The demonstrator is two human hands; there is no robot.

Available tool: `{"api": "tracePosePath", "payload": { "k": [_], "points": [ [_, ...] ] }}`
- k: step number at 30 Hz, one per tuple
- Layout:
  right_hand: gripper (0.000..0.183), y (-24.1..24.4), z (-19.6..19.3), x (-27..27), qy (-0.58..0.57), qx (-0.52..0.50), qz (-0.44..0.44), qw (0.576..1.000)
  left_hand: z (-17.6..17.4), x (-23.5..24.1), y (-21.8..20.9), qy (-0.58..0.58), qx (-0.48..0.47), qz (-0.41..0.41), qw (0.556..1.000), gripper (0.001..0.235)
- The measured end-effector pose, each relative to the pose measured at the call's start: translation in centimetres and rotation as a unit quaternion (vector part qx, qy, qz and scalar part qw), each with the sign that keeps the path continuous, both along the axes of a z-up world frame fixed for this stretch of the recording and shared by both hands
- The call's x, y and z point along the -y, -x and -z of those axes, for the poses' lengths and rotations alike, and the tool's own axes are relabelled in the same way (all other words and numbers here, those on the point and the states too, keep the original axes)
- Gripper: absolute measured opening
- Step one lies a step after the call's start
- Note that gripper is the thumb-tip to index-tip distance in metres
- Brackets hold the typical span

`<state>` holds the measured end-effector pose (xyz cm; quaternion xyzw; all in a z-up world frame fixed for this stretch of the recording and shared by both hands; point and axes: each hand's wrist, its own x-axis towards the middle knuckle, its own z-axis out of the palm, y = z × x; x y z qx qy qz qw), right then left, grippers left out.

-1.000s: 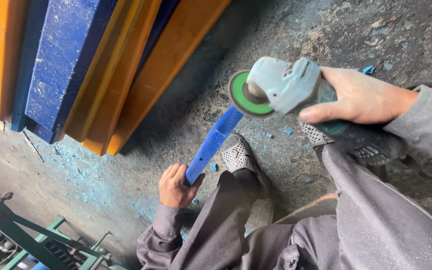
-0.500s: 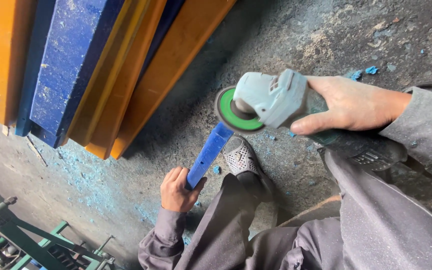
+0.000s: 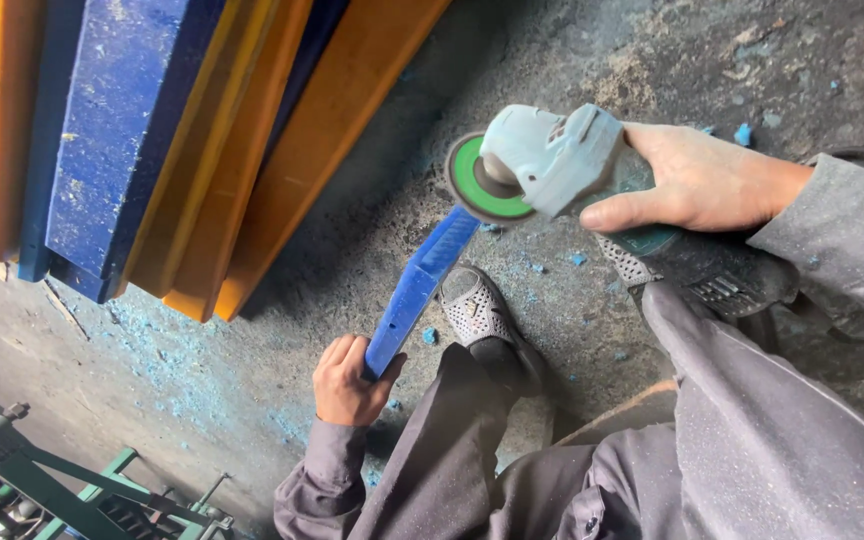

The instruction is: Use an angle grinder to smooth and trim long blue plastic bars.

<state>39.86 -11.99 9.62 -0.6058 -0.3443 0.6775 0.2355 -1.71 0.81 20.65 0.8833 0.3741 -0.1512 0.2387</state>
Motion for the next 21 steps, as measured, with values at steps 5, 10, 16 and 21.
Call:
{"api": "tracePosePath", "payload": {
  "k": [5, 10, 16, 21],
  "points": [
    [0.087, 0.4, -2.9, -0.9, -0.062, -0.1, -0.005, 0.993, 0.5, 0.2, 0.0, -0.005, -0.01, -0.001, 1.0, 0.039],
    [0.088, 0.7, -2.3, -1.0, -0.072, -0.138, -0.014, 0.988, 0.3, 0.1, 0.2, 0.005, -0.002, -0.006, 1.0, 0.038],
    [0.081, -0.2, 1.3, 0.3, -0.013, -0.048, 0.001, 0.999, 0.3, -0.4, 0.1, 0.008, 0.015, -0.01, 1.0, 0.037],
    [0.077, -0.1, 3.2, 4.2, 0.002, 0.032, 0.025, 0.999, 2.5, -0.7, -0.6, 0.004, 0.009, -0.024, 1.0, 0.038]
  ]
}}
